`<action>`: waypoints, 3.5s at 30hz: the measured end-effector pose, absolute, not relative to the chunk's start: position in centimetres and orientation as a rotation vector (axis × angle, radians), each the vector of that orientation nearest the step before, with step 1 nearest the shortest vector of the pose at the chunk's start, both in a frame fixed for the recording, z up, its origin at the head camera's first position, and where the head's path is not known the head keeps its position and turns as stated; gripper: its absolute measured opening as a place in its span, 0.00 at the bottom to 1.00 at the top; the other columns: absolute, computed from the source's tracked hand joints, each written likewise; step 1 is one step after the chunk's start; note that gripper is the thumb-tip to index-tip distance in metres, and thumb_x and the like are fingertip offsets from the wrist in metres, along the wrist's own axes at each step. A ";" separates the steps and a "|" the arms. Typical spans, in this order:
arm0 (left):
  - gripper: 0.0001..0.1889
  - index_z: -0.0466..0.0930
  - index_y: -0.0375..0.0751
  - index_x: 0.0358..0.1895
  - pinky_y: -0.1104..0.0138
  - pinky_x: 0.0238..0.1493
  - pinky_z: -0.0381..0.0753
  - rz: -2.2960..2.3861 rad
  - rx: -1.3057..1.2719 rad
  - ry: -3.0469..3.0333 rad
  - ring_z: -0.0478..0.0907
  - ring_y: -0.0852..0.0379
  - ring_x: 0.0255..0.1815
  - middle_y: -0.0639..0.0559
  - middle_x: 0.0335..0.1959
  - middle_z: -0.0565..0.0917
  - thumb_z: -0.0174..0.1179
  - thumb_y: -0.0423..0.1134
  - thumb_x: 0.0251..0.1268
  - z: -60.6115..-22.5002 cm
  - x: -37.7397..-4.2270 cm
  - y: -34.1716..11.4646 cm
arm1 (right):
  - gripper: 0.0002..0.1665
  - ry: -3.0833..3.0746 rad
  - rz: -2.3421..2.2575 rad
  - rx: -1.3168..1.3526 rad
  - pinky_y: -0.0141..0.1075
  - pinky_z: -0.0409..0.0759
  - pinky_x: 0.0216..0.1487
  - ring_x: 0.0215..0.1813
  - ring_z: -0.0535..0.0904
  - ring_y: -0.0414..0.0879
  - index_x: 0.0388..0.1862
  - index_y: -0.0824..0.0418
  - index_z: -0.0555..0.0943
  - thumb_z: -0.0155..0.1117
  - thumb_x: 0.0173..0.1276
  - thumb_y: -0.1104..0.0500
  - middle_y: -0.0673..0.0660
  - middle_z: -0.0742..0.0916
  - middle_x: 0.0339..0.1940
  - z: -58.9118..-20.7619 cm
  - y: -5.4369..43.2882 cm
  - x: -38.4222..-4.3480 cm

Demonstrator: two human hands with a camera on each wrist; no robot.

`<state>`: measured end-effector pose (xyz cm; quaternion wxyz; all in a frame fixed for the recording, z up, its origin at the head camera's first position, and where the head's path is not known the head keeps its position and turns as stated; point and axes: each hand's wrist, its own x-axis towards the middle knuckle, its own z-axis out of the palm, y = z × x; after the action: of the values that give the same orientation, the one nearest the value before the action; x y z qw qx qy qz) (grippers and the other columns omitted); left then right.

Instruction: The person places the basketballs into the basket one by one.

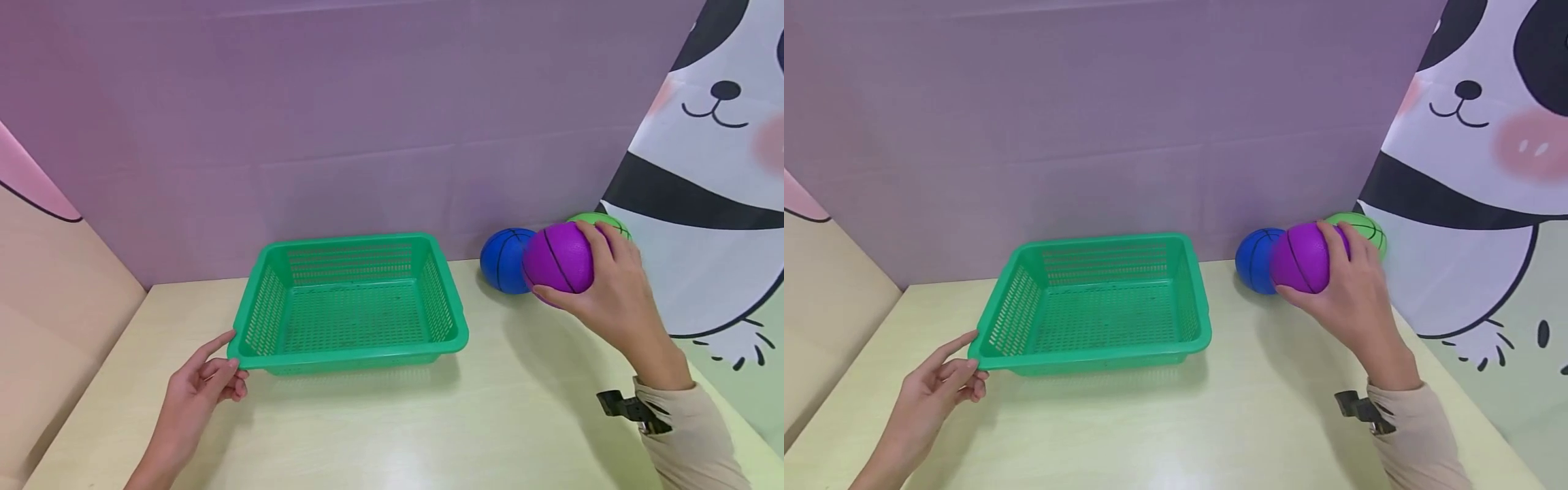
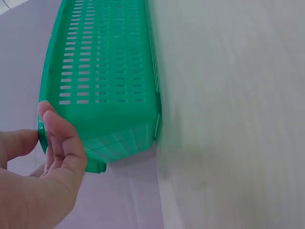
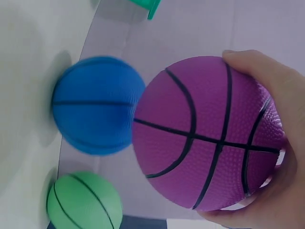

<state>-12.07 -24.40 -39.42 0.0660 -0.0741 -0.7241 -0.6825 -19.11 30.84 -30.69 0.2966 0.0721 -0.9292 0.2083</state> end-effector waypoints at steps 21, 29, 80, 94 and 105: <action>0.22 0.68 0.32 0.68 0.70 0.31 0.83 -2.175 -0.048 -2.051 0.80 0.56 0.25 0.46 0.29 0.86 0.57 0.34 0.75 -39.9 -11.0 -24.0 | 0.62 -2.329 0.641 0.369 0.66 0.75 0.52 0.67 0.65 0.64 0.75 0.56 0.65 0.86 0.41 0.48 0.65 0.69 0.71 -30.7 24.8 -21.0; 0.22 0.67 0.30 0.68 0.69 0.32 0.83 -2.193 -0.129 -2.030 0.81 0.56 0.26 0.44 0.30 0.87 0.56 0.33 0.75 -40.5 -11.5 -24.3 | 0.62 -2.352 0.673 0.362 0.65 0.77 0.50 0.69 0.64 0.62 0.76 0.52 0.63 0.84 0.43 0.44 0.62 0.67 0.73 -30.8 23.1 -22.0; 0.23 0.68 0.29 0.67 0.71 0.27 0.80 -2.180 -0.108 -1.994 0.80 0.57 0.25 0.46 0.31 0.88 0.57 0.31 0.73 -41.0 -11.6 -24.5 | 0.61 -2.358 1.070 0.572 0.58 0.81 0.52 0.67 0.69 0.59 0.78 0.40 0.59 0.81 0.48 0.37 0.51 0.63 0.77 -34.5 13.6 -27.7; 0.22 0.69 0.29 0.66 0.71 0.27 0.80 -2.187 -0.071 -1.967 0.79 0.57 0.24 0.47 0.29 0.87 0.58 0.31 0.73 -41.1 -11.5 -24.4 | 0.58 -2.415 0.896 0.752 0.56 0.81 0.53 0.72 0.62 0.57 0.75 0.49 0.64 0.82 0.48 0.40 0.57 0.65 0.75 -36.1 12.4 -28.4; 0.22 0.69 0.29 0.67 0.71 0.27 0.80 -2.198 -0.075 -1.960 0.79 0.57 0.24 0.48 0.30 0.88 0.58 0.31 0.73 -41.2 -11.6 -24.4 | 0.58 -2.540 0.794 0.805 0.61 0.77 0.57 0.75 0.57 0.59 0.76 0.48 0.64 0.82 0.48 0.42 0.58 0.64 0.76 -36.1 12.1 -28.2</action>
<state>-11.57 -24.39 -41.19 0.0976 -0.0253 -0.6620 -0.7427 -28.17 12.13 -36.14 0.1794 0.2848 -0.8987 0.2810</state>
